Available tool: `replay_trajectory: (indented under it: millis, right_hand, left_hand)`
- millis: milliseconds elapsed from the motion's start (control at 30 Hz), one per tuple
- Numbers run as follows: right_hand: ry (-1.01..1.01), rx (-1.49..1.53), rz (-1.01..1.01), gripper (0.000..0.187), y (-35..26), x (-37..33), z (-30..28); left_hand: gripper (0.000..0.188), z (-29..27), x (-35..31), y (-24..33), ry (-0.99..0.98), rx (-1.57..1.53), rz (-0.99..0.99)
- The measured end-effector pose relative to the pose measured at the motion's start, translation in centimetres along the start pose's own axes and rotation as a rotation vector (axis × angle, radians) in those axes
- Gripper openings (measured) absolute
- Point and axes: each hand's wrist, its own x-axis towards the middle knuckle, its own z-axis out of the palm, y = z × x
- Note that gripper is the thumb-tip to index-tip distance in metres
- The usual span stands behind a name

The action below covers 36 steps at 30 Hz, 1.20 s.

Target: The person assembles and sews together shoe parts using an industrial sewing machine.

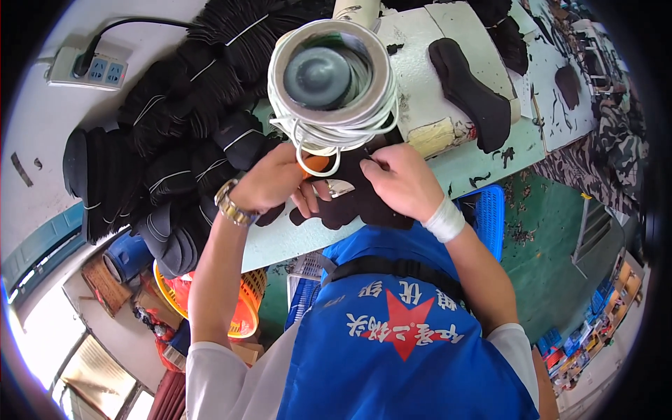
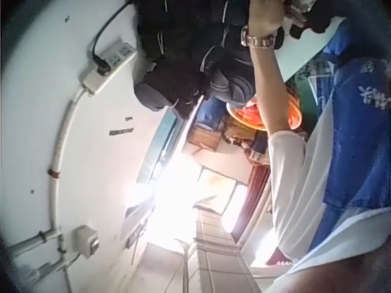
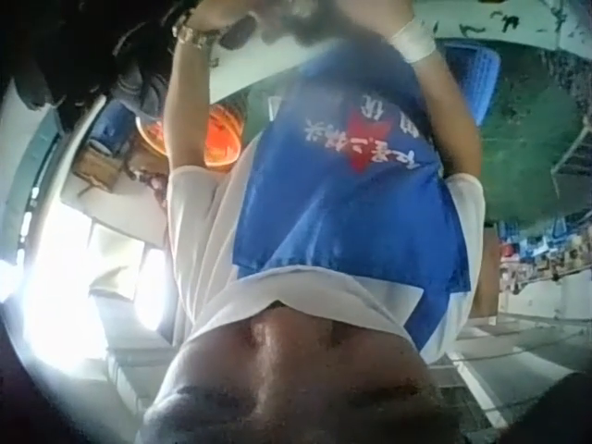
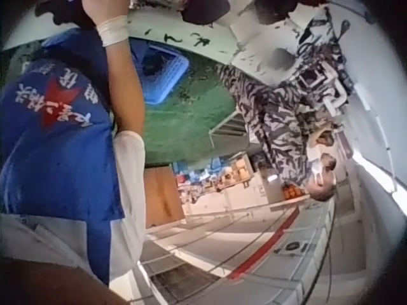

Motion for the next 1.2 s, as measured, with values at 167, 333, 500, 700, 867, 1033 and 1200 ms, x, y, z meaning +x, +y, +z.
replay_trajectory:
  millis: [167,333,500,700,867,1033,1200]
  right_hand:
    - [-0.1,0.002,0.041,0.034,0.4,1.2,0.2]
    - [0.124,0.091,-0.011,0.032,1.7,0.0,-0.5]
    - [0.053,0.926,0.382,0.014,0.0,-6.0,0.1]
    - [-0.274,1.051,0.502,0.02,-0.8,-5.3,0.8]
    - [-0.341,1.168,0.597,0.024,-0.8,-5.1,1.0]
    - [-0.261,1.196,0.62,0.022,-0.2,-5.1,0.9]
    - [-0.242,1.185,0.555,0.02,-0.9,-4.8,1.9]
  left_hand:
    - [0.025,-1.2,-0.2,1.5,0.022,0.02,-0.012]
    - [0.019,1.1,0.8,0.1,0.037,-0.119,0.061]
    - [0.025,4.3,0.7,-2.4,-0.011,-0.222,0.08]
    - [0.027,2.9,1.3,-3.6,0.108,-0.432,0.084]
    - [0.024,2.7,1.3,-3.3,0.118,-0.395,0.128]
    - [0.015,3.2,2.3,-3.4,0.148,-0.011,0.19]
    - [0.03,-1.0,-1.6,-6.6,-0.029,-0.036,0.125]
